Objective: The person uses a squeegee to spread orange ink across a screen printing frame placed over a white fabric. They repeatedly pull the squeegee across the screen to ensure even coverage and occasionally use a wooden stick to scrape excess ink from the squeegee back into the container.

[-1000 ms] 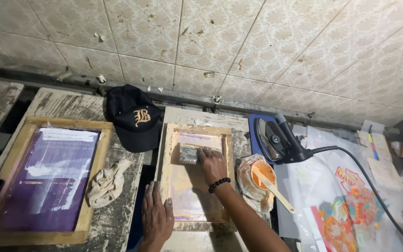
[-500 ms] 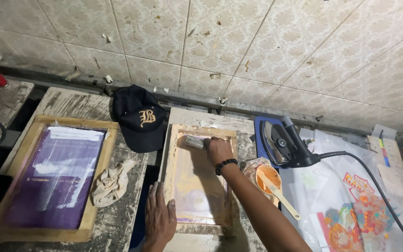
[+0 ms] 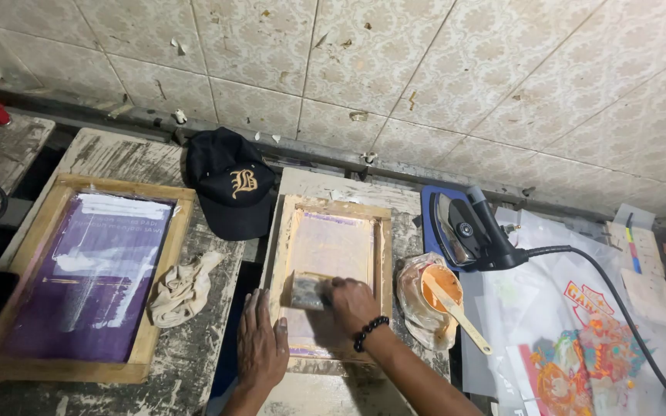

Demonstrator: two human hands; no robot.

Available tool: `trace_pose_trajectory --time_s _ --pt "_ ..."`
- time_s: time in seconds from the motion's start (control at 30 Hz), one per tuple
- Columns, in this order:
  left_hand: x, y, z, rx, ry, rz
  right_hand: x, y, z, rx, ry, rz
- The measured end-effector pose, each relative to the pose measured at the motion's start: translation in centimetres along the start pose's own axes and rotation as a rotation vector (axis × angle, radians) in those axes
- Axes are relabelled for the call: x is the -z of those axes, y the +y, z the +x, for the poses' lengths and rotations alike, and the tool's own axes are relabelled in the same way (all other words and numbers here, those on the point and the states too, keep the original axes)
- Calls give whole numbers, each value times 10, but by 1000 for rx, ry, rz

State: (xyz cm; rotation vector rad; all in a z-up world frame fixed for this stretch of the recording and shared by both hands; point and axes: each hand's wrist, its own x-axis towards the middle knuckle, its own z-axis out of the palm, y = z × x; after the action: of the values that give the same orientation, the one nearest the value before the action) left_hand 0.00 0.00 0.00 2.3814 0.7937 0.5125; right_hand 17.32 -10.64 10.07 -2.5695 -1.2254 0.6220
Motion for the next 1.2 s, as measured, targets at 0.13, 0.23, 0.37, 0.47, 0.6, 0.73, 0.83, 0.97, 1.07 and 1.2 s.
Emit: trace_pose_trajectory --time_s 0.13,0.23,0.37,0.47,0.6,0.73,0.83,0.97,1.07,1.2 --pt "0 -3 2 -11 -36 27 -2 1 -15 78 -107 -263" --pt "3 4 1 -6 10 9 6 27 -8 169 1 -207" --pt "1 0 1 21 -29 2 67 23 -7 12 -104 92" --pt "0 1 -2 -4 17 -11 61 45 5 -61 -160 322" --pt "2 2 3 -20 30 -33 59 34 16 -59 -320 276" --pt "3 2 1 32 -23 -41 45 34 24 81 -425 230" --pt "5 3 1 36 -44 -20 48 17 28 -2 -540 174" --pt "5 2 2 28 -40 -34 34 18 35 2 -598 114" --pt "8 3 3 33 -25 -70 38 10 37 -6 -623 59" --pt "10 8 2 62 -49 -91 38 17 40 15 -576 51"
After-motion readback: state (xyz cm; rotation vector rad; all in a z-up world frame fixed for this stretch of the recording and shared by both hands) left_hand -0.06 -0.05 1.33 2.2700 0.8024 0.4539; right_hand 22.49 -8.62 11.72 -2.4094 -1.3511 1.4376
